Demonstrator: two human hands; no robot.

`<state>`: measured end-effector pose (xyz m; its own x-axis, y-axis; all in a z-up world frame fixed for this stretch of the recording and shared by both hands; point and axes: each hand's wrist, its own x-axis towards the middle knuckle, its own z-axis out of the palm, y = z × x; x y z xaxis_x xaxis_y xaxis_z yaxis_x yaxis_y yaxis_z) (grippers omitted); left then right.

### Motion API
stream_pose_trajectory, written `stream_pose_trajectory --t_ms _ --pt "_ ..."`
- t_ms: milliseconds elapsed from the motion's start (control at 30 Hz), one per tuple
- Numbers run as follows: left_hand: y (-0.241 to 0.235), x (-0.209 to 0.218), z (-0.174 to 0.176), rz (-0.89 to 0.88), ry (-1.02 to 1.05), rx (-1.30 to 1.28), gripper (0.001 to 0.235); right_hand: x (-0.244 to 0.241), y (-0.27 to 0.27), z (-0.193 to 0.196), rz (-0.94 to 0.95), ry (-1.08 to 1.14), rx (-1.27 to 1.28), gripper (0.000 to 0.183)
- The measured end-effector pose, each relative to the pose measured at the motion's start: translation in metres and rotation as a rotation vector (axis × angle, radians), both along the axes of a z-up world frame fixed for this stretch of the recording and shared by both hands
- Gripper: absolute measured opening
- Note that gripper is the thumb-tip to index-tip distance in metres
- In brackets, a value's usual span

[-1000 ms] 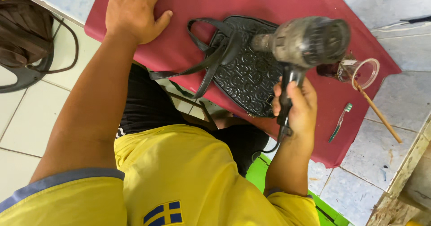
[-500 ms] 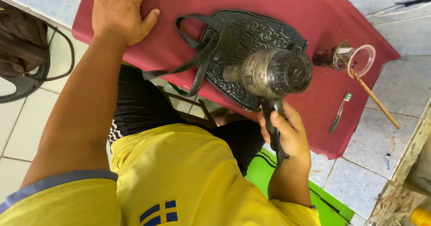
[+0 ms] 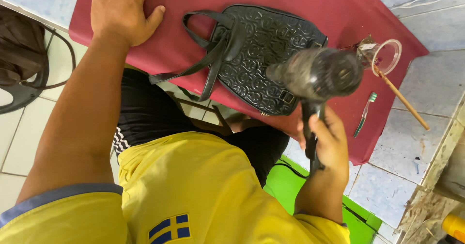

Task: The person applies a liquid to a black handbag with a brush and then uses a hairdryer to dry the surface. The person repeats this cycle of brushing and drying on the bag's body and handle.

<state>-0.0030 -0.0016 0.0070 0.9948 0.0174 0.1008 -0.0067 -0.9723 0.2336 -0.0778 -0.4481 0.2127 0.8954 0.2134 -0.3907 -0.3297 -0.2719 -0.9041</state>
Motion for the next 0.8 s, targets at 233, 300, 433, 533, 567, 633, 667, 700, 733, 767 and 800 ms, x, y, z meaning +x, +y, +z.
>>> stream_pose_trajectory --t_ms 233,300,433,533,567,633,667,700,733,767,800 --pt "0.000 0.002 0.009 -0.018 -0.048 -0.038 0.067 0.045 0.015 -0.003 -0.176 -0.134 -0.032 0.030" --pt "0.001 0.003 0.004 -0.025 -0.081 -0.097 0.067 0.060 0.013 -0.008 -0.194 -0.147 0.005 0.033" --pt "-0.001 0.002 0.007 -0.022 -0.033 -0.168 0.069 0.077 0.025 -0.011 -0.197 -0.171 0.016 0.035" --pt "0.001 0.003 -0.001 -0.028 -0.054 -0.152 0.069 0.087 0.032 -0.018 -0.185 -0.186 0.082 0.032" --pt "0.001 0.003 0.000 -0.024 -0.051 -0.151 0.069 0.089 0.037 -0.017 -0.181 -0.183 0.082 0.032" --pt "0.001 0.002 0.002 -0.030 -0.064 -0.140 0.068 0.091 0.048 -0.014 -0.245 -0.116 0.098 0.037" --pt "0.001 0.002 0.002 -0.028 -0.060 -0.140 0.068 0.092 0.050 -0.017 -0.244 -0.112 0.098 0.037" --pt "0.000 0.001 0.002 -0.025 -0.068 -0.114 0.068 0.094 0.052 -0.020 -0.209 -0.131 0.082 0.034" --pt "0.000 0.002 0.003 -0.022 -0.078 -0.087 0.067 0.097 0.055 -0.023 -0.174 -0.152 0.068 0.032" --pt "0.001 0.002 0.004 -0.020 -0.076 -0.086 0.067 0.098 0.057 -0.023 -0.172 -0.151 0.068 0.032" --pt "0.000 0.001 0.006 -0.021 -0.081 -0.082 0.066 0.099 0.058 -0.023 -0.185 -0.124 0.102 0.035"
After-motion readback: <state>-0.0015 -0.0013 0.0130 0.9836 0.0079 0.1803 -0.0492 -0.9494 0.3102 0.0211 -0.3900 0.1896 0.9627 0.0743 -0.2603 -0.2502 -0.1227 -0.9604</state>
